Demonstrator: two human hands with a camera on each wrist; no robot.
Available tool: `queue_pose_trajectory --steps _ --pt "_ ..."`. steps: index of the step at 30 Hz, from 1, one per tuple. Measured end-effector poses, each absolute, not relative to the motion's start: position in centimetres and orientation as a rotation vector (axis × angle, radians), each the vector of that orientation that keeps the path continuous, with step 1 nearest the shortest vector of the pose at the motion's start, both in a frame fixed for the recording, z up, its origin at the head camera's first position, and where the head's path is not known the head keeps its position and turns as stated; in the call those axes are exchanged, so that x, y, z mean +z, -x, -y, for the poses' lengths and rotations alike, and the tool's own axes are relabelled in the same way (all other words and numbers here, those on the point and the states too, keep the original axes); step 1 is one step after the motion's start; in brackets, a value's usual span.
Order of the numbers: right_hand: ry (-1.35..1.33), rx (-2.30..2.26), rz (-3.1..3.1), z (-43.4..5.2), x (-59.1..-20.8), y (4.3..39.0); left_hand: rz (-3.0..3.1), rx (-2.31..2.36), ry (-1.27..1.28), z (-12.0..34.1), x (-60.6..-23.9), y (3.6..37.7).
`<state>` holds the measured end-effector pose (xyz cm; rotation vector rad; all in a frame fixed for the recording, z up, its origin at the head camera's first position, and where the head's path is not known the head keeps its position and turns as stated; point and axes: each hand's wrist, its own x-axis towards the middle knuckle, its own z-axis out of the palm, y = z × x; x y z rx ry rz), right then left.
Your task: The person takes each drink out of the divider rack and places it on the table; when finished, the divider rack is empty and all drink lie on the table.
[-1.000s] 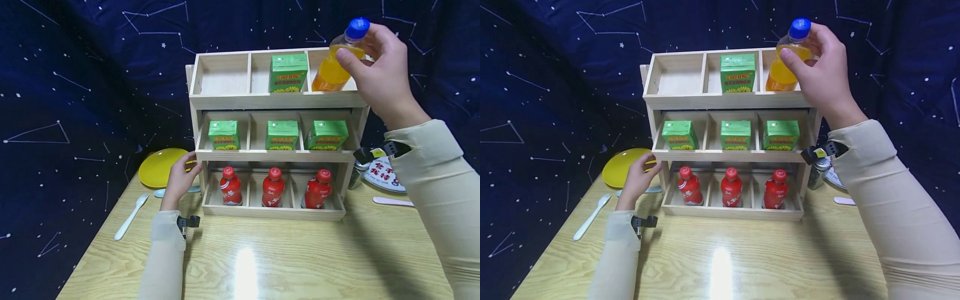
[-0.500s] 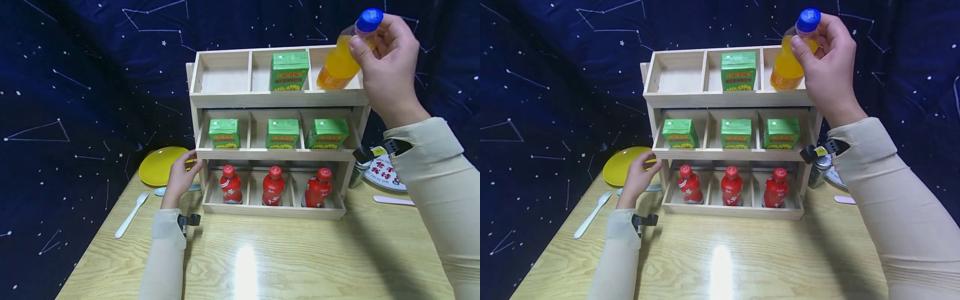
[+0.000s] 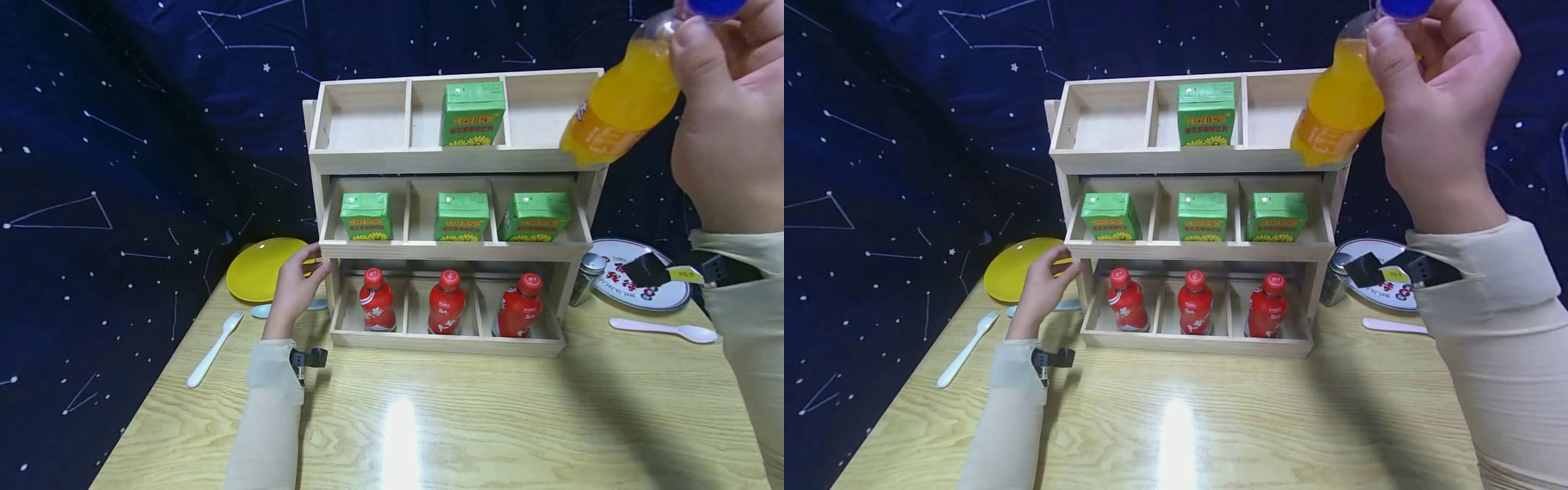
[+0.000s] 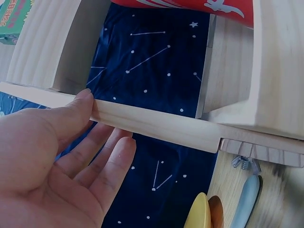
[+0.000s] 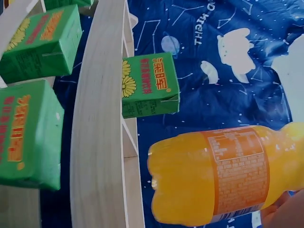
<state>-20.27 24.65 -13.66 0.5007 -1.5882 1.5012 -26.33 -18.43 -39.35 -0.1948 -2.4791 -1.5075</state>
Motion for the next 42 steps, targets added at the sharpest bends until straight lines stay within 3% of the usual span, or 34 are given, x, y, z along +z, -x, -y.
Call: queue_pose_trajectory --steps 17,26,42 --pt "-0.329 1.842 1.422 -31.0 -22.6 17.4 2.487 -1.51 0.177 18.7 -39.1 26.3" --pt "0.105 1.415 1.984 -34.0 -28.6 17.4 2.496 -1.487 0.169 18.9 -39.3 26.1" --pt "0.071 1.344 2.269 -36.4 -37.6 20.0 2.478 -1.506 0.209 18.5 -39.4 26.4"
